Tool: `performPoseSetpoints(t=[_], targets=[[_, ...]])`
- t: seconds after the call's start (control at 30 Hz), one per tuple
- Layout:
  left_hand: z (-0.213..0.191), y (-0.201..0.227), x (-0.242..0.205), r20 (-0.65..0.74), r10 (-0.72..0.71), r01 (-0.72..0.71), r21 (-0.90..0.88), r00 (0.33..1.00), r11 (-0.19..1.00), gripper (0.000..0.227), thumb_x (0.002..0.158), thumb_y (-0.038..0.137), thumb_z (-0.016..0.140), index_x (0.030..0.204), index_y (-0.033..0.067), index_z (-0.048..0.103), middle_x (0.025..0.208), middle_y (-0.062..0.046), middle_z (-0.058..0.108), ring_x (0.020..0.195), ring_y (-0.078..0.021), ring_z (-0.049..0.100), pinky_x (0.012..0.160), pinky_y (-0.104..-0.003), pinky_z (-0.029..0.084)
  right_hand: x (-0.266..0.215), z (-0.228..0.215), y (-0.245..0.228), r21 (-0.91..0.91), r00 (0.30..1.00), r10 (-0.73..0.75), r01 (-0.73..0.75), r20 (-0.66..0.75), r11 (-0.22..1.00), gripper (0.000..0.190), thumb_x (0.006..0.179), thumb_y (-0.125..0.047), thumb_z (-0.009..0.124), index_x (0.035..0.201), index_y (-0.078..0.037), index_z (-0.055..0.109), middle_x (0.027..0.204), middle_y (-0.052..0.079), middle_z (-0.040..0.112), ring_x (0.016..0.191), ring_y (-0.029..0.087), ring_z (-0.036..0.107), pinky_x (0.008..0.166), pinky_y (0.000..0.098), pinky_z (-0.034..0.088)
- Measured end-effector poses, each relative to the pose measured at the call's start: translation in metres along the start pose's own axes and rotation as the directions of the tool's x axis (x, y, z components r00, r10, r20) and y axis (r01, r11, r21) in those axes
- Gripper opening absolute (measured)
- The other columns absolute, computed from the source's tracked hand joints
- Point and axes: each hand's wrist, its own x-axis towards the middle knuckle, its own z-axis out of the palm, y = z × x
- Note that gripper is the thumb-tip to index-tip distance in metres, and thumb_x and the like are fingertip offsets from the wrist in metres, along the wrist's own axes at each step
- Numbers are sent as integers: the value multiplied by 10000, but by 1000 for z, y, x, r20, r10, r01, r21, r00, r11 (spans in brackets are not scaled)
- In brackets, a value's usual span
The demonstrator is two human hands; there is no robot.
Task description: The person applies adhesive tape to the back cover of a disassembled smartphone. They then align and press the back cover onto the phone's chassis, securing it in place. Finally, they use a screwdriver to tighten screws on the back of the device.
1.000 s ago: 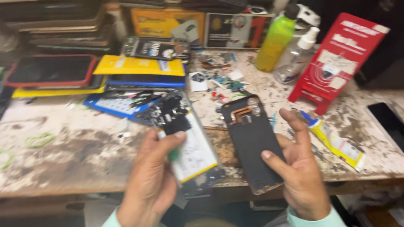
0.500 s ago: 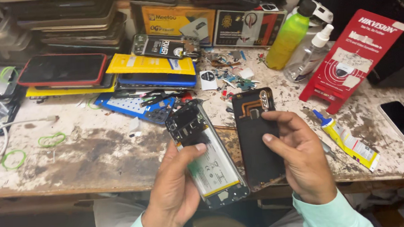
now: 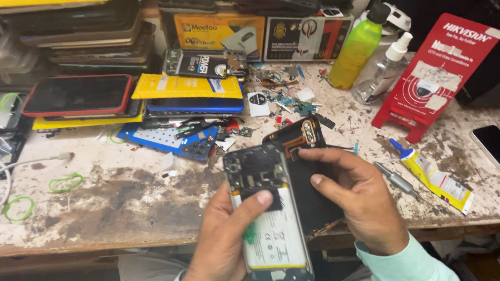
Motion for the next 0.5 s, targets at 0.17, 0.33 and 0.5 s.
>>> performPoseSetpoints(t=[0.17, 0.33, 0.5], targets=[[2, -11, -1, 46, 78, -82, 84, 996, 993, 298, 935, 39, 694, 1219, -26, 632, 1074, -118, 747, 916, -172, 720, 807, -349, 597, -3, 9, -4, -26, 991, -127, 128, 31, 991, 273, 895, 80, 654, 1158, 36, 712, 1163, 89, 659, 1149, 167, 632, 1011, 303, 486], [-1, -16, 1, 88, 180, -197, 256, 980, 946, 446, 883, 36, 700, 1317, 11, 599, 1132, -94, 735, 1017, -144, 693, 904, -341, 569, -2, 20, -6, 218, 991, -132, 130, -4, 967, 160, 913, 71, 674, 1071, 59, 700, 1184, 101, 628, 1121, 196, 641, 963, 346, 521], [-15, -15, 4, 181, 205, -257, 336, 962, 906, 422, 911, 24, 719, 1311, -51, 604, 1152, -132, 739, 1048, -181, 694, 932, -370, 561, -6, 24, -16, 213, 988, -154, 153, -11, 965, 142, 917, 70, 681, 1051, 66, 727, 1211, 137, 626, 1120, 222, 643, 964, 361, 510]])
